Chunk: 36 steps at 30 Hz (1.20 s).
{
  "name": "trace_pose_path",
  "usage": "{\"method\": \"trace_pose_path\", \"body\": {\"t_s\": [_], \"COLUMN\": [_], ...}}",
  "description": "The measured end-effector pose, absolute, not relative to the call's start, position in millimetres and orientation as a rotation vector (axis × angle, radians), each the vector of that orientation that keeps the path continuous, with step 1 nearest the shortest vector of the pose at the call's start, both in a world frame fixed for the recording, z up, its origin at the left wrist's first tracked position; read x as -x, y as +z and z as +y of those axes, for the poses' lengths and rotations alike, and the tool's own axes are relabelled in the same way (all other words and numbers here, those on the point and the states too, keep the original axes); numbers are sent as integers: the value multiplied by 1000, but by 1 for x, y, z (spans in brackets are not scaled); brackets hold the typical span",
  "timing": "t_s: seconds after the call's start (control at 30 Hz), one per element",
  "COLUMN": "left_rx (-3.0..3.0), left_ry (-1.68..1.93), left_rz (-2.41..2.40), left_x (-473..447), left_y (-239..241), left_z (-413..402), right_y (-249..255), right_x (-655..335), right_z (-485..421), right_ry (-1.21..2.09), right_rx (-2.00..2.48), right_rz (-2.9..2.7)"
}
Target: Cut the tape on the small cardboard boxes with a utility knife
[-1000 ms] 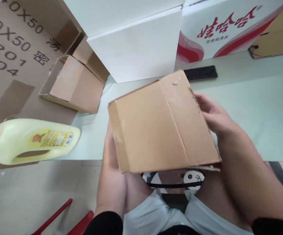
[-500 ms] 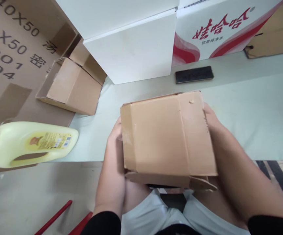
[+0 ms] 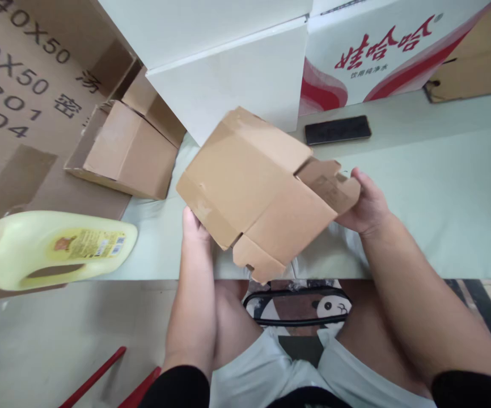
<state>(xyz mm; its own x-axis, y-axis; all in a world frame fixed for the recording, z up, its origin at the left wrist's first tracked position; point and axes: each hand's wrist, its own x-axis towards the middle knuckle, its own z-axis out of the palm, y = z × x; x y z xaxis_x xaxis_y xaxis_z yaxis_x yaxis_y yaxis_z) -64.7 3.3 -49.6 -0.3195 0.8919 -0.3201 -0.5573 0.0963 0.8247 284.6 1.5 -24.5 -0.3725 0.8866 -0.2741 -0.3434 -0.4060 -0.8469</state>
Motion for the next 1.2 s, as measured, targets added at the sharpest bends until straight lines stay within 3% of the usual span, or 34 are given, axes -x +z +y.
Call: {"method": "trace_pose_path", "body": {"t_s": [0.2, 0.53, 0.83, 1.07, 1.2], "left_rx": [-278, -473, -598, -457, -551], "left_ry": [1493, 1781, 1632, 1712, 1728], "left_rz": [1108, 1003, 1153, 1108, 1069], "left_x": [64, 47, 40, 31, 16], "left_y": [-40, -21, -40, -37, -27], "left_z": [12, 7, 6, 11, 8], "right_y": [-26, -32, -39, -34, -27], "right_x": [-274, -251, -250, -241, -241], "right_z": [0, 5, 6, -4, -13], "right_ry": [1890, 1702, 1488, 1804, 1702], "right_rx": [833, 1128, 1189, 995, 1087], "right_rz": [-839, -637, -801, -897, -827]}}
